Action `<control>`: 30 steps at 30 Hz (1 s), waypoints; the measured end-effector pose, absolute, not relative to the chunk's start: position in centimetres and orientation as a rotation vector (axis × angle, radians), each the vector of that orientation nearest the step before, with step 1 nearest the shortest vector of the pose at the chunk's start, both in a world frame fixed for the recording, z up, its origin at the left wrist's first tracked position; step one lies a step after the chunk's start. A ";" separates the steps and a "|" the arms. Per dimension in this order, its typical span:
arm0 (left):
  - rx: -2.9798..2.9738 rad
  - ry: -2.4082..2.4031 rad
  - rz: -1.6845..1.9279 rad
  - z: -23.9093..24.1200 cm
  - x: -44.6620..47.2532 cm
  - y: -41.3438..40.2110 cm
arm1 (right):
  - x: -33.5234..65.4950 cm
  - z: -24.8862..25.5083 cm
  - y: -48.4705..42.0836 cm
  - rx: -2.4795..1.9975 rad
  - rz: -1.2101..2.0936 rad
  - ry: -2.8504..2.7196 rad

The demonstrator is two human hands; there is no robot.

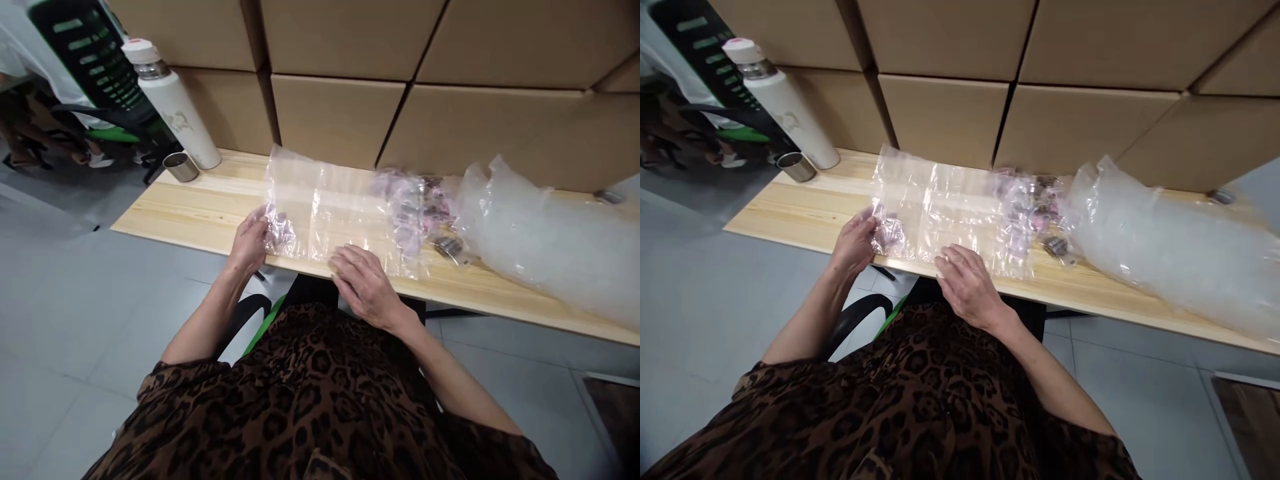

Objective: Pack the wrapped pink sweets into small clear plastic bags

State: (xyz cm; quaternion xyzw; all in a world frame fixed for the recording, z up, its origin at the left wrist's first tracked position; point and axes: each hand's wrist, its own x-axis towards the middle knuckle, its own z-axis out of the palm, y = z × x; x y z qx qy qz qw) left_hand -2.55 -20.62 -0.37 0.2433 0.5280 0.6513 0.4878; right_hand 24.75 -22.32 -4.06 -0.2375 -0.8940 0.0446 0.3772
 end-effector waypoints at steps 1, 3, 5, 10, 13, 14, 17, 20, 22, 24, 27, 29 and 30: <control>0.575 1.306 1.602 -0.4 -3.3 -20.8 | 25.3 -4.3 -22.5 -0.636 0.116 -2.308; 0.556 1.340 1.627 -0.3 -4.5 -21.1 | 26.4 -4.7 -22.8 -0.680 0.120 -2.356; 0.562 1.372 1.669 0.0 -5.7 -21.5 | 27.5 -4.7 -22.9 -0.711 0.125 -2.377; 0.576 1.533 1.835 1.4 -9.1 -23.3 | 30.1 -4.4 -20.5 -1.012 0.045 -2.289; 0.559 1.631 1.893 1.8 -10.8 -24.6 | 32.0 -3.9 -17.1 -1.216 -0.034 -2.444; 0.548 1.651 1.892 1.7 -11.1 -25.1 | 32.7 -3.6 -15.9 -1.256 -0.052 -2.518; 0.516 1.640 1.856 1.1 -11.2 -26.0 | 34.6 -2.5 -12.6 -1.340 -0.135 -2.629; 0.519 1.581 1.807 0.3 -10.5 -26.3 | 35.0 -1.5 -10.5 -1.372 -0.218 -2.559; 0.531 1.579 1.760 0.0 -9.9 -26.2 | 33.9 -0.9 -9.6 -1.338 -0.223 -2.511; 0.557 1.598 1.710 -0.2 -9.4 -26.1 | 31.8 -0.7 -8.7 -1.278 -0.212 -2.525; 0.620 1.623 1.628 -0.3 -8.9 -25.8 | 28.4 -0.9 -6.8 -1.221 -0.186 -2.625; 0.662 1.640 1.577 -0.3 -8.8 -25.6 | 27.2 -1.1 -5.4 -1.219 -0.192 -2.680; 0.686 1.648 1.558 -0.3 -8.7 -25.4 | 27.0 -1.2 -4.7 -1.226 -0.205 -2.697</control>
